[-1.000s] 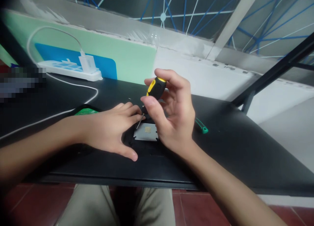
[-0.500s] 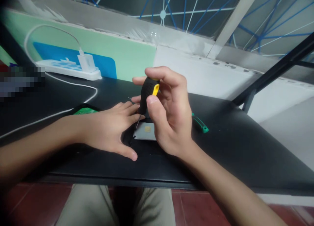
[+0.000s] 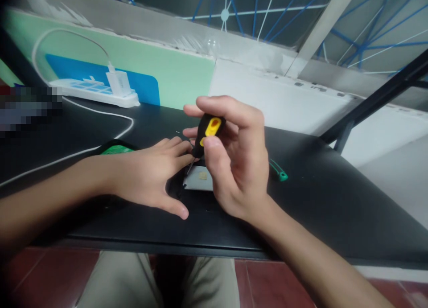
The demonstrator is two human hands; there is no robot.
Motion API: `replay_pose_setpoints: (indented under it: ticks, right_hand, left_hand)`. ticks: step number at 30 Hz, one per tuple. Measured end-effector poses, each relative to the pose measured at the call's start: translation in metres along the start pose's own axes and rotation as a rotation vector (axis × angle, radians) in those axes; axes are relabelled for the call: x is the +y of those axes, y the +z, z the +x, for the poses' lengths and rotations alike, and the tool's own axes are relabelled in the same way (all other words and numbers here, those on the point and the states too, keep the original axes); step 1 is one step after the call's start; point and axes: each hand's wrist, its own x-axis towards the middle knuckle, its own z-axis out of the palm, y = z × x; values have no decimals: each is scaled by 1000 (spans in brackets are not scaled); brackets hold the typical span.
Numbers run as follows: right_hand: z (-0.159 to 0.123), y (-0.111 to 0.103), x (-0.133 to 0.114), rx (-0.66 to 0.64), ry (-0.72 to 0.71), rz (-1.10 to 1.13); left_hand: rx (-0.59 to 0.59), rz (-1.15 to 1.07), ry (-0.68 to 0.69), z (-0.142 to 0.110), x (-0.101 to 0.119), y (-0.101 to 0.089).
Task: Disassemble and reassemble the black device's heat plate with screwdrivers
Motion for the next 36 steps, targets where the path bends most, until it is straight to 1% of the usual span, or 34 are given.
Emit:
replay_pose_setpoints:
  ticks: [2,5,9,12,15,17,21,24,25,28,30,31,32,34,36]
  right_hand:
    - [-1,0,3,-5,-41,35]
    - [2,0,11,43,-147,58]
    - [5,-1,14,111,-137,12]
    - [4,-1,13,75,-124,29]
    - [3,-2,14,37,-45,91]
    - [5,-3,15,84,-28,80]
    - [12,-5,17,212,-105,-28]
    - [13,-8,17,199,-139,-50]
    - [12,-9,17,169,-122,-35]
    - [7,-11,15,77,-8,57]
    - [5,-11,15,81,55,87]
    - [5,-12,15,96,62,71]
    - [5,-12,16,120,38,39]
    - [7,-13,17,168,-54,-51]
    - [9,-13,18,180,-122,-110]
  left_hand:
    - [-3,-8,-1,0,0,1]
    - [17,-37,3,1,-1,2]
    - [37,-70,24,0,0,0]
    - [18,-76,29,0,0,-2]
    - [10,-91,24,0,-1,-3]
    - [2,-100,19,0,-1,-3]
    - [-12,-109,7,0,1,-4]
    - [-16,-107,2,0,1,-4]
    - [-16,-108,2,0,1,-4]
    - [-15,-125,5,0,0,-4]
    - [-15,-131,2,0,-1,-3]
    - [-13,-129,2,0,-1,-3]
    - [-10,-126,2,0,-1,-3]
    - [-3,-122,4,1,-1,-2]
    - [1,-118,6,1,-1,-2]
